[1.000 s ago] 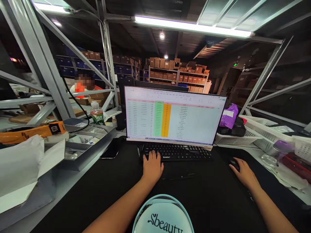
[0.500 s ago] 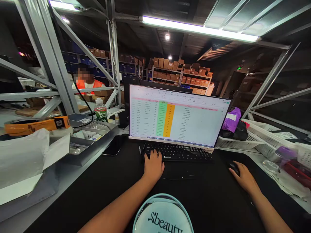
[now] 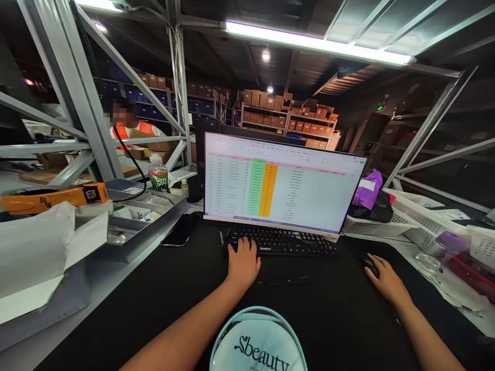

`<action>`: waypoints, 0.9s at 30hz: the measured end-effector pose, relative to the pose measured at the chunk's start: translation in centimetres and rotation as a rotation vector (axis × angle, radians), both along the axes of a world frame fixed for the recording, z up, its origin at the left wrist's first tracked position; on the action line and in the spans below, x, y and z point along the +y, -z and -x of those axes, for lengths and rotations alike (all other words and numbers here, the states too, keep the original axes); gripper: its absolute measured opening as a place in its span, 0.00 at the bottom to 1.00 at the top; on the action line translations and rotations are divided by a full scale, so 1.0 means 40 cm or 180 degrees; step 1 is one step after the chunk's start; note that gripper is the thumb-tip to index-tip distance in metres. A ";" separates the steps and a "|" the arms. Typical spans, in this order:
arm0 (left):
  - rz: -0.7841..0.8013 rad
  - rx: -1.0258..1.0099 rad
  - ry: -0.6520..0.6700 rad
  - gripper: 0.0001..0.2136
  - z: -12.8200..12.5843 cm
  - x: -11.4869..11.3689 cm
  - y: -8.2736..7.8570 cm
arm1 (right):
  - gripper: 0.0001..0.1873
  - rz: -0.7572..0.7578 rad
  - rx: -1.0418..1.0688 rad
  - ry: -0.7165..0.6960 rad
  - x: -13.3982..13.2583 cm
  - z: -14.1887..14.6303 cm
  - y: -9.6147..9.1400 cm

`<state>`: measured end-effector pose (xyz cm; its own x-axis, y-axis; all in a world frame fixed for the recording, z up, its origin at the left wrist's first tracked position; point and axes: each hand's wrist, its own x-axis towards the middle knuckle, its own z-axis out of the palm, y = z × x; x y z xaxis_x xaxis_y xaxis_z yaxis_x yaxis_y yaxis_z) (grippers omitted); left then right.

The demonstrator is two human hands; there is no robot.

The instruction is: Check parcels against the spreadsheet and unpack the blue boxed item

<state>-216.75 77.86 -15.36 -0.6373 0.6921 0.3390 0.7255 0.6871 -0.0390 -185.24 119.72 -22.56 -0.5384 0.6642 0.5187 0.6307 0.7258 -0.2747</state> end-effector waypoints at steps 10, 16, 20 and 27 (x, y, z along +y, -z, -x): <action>0.0004 -0.0034 -0.0004 0.26 0.001 0.001 0.002 | 0.28 -0.0069 0.0026 -0.0039 -0.012 -0.003 -0.017; 0.0027 -0.0074 -0.0004 0.27 0.001 0.002 0.002 | 0.33 -0.0210 -0.0080 -0.0075 0.018 -0.011 0.008; 0.0063 -0.0068 -0.0013 0.27 0.000 0.002 0.001 | 0.33 -0.0233 -0.0121 -0.0115 0.033 -0.013 0.016; 0.0072 -0.0091 0.0004 0.27 0.002 0.002 0.003 | 0.30 -0.0202 -0.0153 -0.0066 0.013 -0.013 -0.007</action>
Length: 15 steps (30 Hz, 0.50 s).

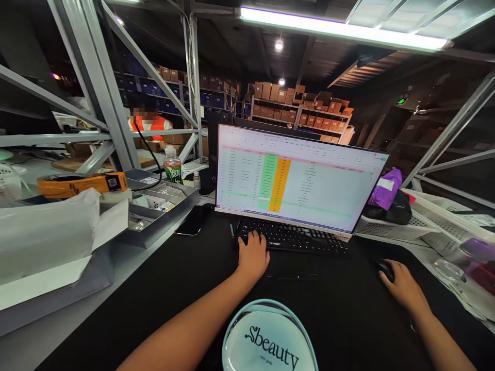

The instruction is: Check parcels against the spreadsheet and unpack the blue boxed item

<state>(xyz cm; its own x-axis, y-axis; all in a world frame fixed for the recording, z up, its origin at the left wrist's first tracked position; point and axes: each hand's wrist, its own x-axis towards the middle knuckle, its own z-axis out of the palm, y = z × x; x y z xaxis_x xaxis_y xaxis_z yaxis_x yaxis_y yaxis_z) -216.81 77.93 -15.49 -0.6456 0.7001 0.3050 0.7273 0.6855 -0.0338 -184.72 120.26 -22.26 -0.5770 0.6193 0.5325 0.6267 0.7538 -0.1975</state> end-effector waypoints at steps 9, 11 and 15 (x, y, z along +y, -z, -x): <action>0.0047 -0.0052 -0.0048 0.27 -0.004 0.000 -0.010 | 0.30 -0.0091 0.0072 -0.0156 0.000 0.000 0.006; 0.0066 -0.0018 -0.0025 0.27 -0.003 0.000 -0.010 | 0.30 -0.0112 0.0007 -0.0111 -0.009 -0.001 -0.002; 0.0017 0.0119 0.0020 0.27 -0.003 -0.002 -0.006 | 0.30 -0.0265 -0.0274 0.0160 -0.086 0.005 -0.066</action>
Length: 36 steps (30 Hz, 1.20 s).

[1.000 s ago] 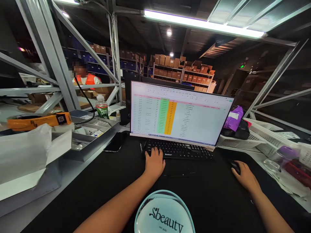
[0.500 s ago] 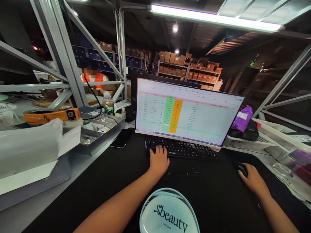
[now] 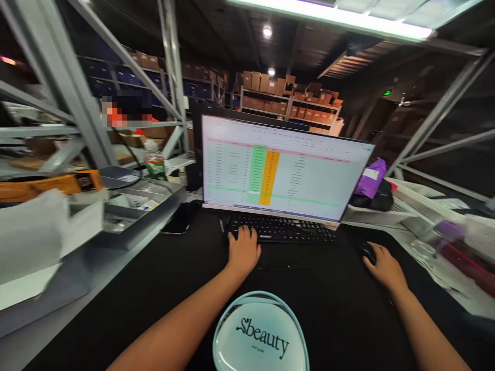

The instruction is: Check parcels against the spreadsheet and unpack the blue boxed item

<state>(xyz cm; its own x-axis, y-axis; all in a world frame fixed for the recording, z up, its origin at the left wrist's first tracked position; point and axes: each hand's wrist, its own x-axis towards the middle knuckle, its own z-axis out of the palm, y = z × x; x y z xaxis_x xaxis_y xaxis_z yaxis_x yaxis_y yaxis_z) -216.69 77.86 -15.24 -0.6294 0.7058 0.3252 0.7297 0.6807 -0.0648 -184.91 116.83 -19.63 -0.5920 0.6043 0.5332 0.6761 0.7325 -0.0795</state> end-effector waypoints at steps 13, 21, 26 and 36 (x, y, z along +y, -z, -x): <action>-0.0071 0.0212 0.0066 0.25 0.014 0.004 0.013 | 0.22 0.0817 0.0528 -0.0866 -0.217 0.275 -0.044; -0.0235 0.0063 -0.0121 0.27 0.012 0.007 0.018 | 0.26 0.1057 0.0756 -0.0793 -0.198 0.284 -0.019; -0.0603 -0.0127 -0.0260 0.32 0.031 0.001 0.014 | 0.29 0.1129 0.0869 -0.0685 -0.226 0.277 -0.031; -0.0779 -0.0300 -0.0395 0.35 0.045 -0.012 0.002 | 0.20 0.1076 0.0655 0.0123 -0.327 0.246 -0.063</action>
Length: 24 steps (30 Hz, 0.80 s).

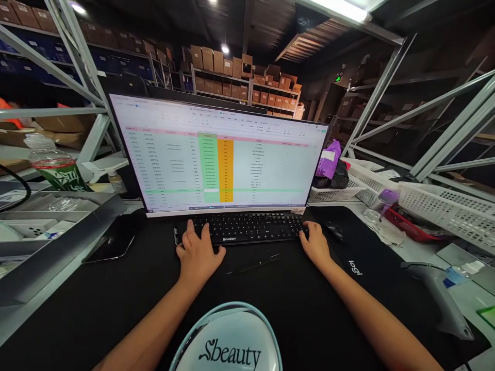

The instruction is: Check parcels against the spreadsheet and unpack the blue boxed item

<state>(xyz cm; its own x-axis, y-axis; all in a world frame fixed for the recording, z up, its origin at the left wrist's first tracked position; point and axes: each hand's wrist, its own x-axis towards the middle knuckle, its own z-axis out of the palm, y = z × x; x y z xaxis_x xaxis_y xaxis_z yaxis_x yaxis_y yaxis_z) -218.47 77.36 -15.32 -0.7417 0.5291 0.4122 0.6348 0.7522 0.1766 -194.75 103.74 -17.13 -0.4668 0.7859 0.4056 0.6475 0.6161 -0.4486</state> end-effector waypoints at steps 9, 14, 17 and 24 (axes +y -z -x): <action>0.0247 0.0522 0.0300 0.26 -0.004 0.005 0.022 | 0.15 -0.0729 -0.0041 -0.0392 -0.002 -0.002 0.004; 0.0218 0.0564 0.0440 0.24 0.003 0.003 0.022 | 0.16 -0.0711 0.0077 -0.0670 0.020 0.004 0.007; 0.0214 0.0576 0.0453 0.24 0.003 0.005 0.022 | 0.17 -0.0523 0.0068 -0.0758 0.036 0.015 0.003; 0.0223 0.0596 0.0444 0.23 -0.001 0.003 0.019 | 0.18 -0.0670 -0.0079 -0.0944 0.041 0.022 0.006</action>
<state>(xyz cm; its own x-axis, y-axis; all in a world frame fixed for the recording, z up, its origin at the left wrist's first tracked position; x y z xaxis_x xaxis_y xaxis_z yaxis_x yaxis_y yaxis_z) -218.43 77.49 -16.07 -0.5734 0.6533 0.4944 0.7503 0.6611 -0.0034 -195.61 105.40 -17.36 -0.6736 0.5155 0.5297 0.4360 0.8558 -0.2784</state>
